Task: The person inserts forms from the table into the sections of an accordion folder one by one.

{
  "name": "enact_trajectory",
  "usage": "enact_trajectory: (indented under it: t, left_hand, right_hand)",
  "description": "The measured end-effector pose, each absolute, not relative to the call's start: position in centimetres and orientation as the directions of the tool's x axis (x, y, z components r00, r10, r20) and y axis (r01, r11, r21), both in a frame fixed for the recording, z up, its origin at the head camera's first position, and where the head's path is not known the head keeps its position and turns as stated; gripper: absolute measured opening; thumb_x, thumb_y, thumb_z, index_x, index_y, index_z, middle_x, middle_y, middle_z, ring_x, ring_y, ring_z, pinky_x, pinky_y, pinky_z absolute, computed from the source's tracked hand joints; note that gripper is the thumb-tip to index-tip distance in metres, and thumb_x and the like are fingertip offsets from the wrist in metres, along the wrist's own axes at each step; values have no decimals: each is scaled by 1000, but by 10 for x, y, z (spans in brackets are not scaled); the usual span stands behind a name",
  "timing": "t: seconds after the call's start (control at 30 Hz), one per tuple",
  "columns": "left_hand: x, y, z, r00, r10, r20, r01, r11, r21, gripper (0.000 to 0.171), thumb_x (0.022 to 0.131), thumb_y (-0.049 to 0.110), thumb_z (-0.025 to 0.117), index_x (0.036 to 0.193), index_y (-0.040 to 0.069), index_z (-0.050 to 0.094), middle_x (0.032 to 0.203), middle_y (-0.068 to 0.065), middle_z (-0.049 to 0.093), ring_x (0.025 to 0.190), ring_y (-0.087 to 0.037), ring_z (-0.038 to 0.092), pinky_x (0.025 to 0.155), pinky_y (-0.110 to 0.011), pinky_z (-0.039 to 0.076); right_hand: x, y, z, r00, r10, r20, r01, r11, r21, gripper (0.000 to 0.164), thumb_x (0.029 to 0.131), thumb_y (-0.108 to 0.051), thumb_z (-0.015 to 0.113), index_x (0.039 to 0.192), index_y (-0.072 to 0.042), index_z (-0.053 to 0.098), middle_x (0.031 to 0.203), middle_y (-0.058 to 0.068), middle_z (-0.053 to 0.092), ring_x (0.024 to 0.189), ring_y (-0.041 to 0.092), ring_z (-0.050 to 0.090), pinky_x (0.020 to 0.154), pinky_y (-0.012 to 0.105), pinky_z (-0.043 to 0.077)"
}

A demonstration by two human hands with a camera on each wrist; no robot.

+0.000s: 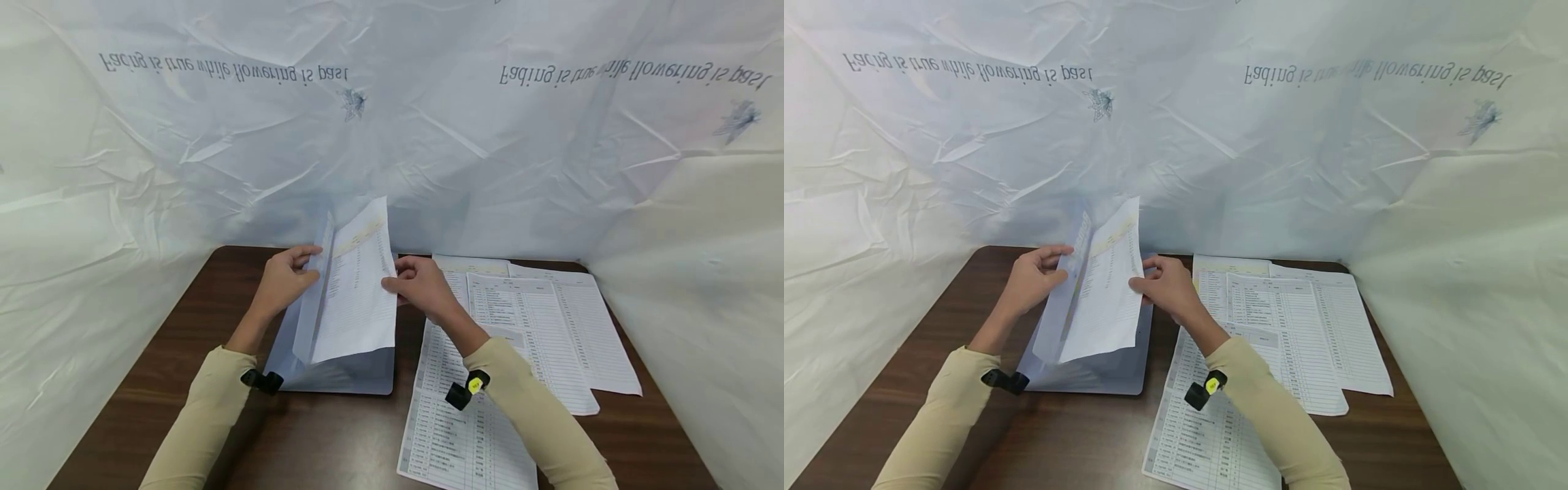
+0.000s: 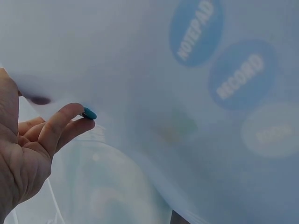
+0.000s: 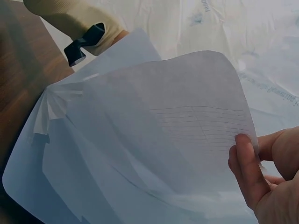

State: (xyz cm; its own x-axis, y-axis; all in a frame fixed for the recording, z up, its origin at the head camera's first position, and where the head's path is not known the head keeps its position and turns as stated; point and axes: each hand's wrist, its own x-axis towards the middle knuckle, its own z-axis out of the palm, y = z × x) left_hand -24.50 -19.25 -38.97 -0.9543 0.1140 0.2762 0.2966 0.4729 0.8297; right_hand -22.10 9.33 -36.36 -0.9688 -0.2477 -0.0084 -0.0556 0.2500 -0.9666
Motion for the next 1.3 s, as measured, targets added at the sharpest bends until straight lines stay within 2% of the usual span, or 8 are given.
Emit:
enact_trajectory:
  t: [0.13, 0.3, 0.47, 0.57, 0.63, 0.8, 1.0, 1.3]
  left_hand:
    - [-245, -193, -390, -955, 117, 274, 296, 473, 830, 45, 88, 6, 61, 132, 9, 67, 125, -16, 70, 49, -7, 32, 55, -27, 38]
    - [-245, -193, -391, -952, 120, 280, 303, 470, 829, 46, 88, 6, 61, 133, 9, 67, 126, -17, 70, 49, -7, 33, 56, -27, 39]
    - [-244, -193, -391, -948, 123, 294, 316, 474, 822, 47, 88, 6, 61, 135, 8, 66, 127, -17, 70, 56, -12, 52, 61, -27, 44]
    - [-244, -193, -391, -947, 123, 298, 319, 482, 816, 47, 88, 7, 62, 135, 8, 66, 129, -17, 69, 76, -18, 68, 67, -29, 50]
    - [-244, -193, -390, -948, 120, 296, 316, 487, 814, 48, 88, 8, 63, 136, 8, 66, 131, -16, 68, 91, -23, 73, 73, -33, 54]
    - [-245, -194, -390, -951, 123, 283, 307, 480, 822, 49, 88, 7, 63, 137, 7, 65, 138, -17, 64, 113, -33, 70, 87, -50, 57]
    - [-246, -196, -391, -949, 154, 276, 316, 460, 830, 49, 90, 6, 64, 140, 5, 62, 146, -14, 58, 131, -32, 59, 96, -51, 53]
    - [-242, -198, -388, -960, 178, 218, 278, 472, 837, 55, 91, 8, 66, 145, 6, 57, 151, -15, 52, 125, -38, 61, 94, -51, 54]
  right_hand:
    - [-221, 86, -367, -966, -257, 0, -72, 270, -960, 29, 92, -11, 73, 118, 0, 68, 88, 13, 74, 71, 20, 70, 70, 41, 60]
    - [-223, 78, -371, -963, -270, 11, -88, 277, -957, 26, 92, -12, 73, 113, 1, 69, 92, 13, 76, 68, 19, 70, 69, 40, 61]
    - [-224, 72, -376, -961, -275, 0, -74, 257, -964, 31, 91, -11, 73, 118, 3, 67, 95, 14, 76, 67, 19, 71, 73, 46, 61]
    - [-225, 68, -378, -959, -283, -2, -73, 254, -964, 33, 91, -12, 74, 120, 4, 67, 95, 15, 76, 67, 18, 71, 76, 51, 60]
    - [-226, 65, -379, -958, -287, -6, -73, 262, -962, 34, 91, -13, 75, 121, 3, 67, 94, 14, 76, 65, 17, 70, 75, 51, 59]
    - [-227, 61, -382, -959, -282, -19, -65, 284, -957, 35, 91, -15, 75, 121, 2, 68, 87, 12, 75, 58, 15, 67, 71, 50, 60]
    - [-226, 59, -384, -959, -281, -31, -54, 288, -956, 37, 92, -15, 75, 124, 2, 68, 87, 12, 74, 57, 14, 66, 73, 51, 59]
    - [-228, 57, -385, -958, -285, -31, -52, 279, -959, 37, 92, -16, 75, 124, 2, 68, 83, 12, 74, 57, 13, 66, 69, 47, 60]
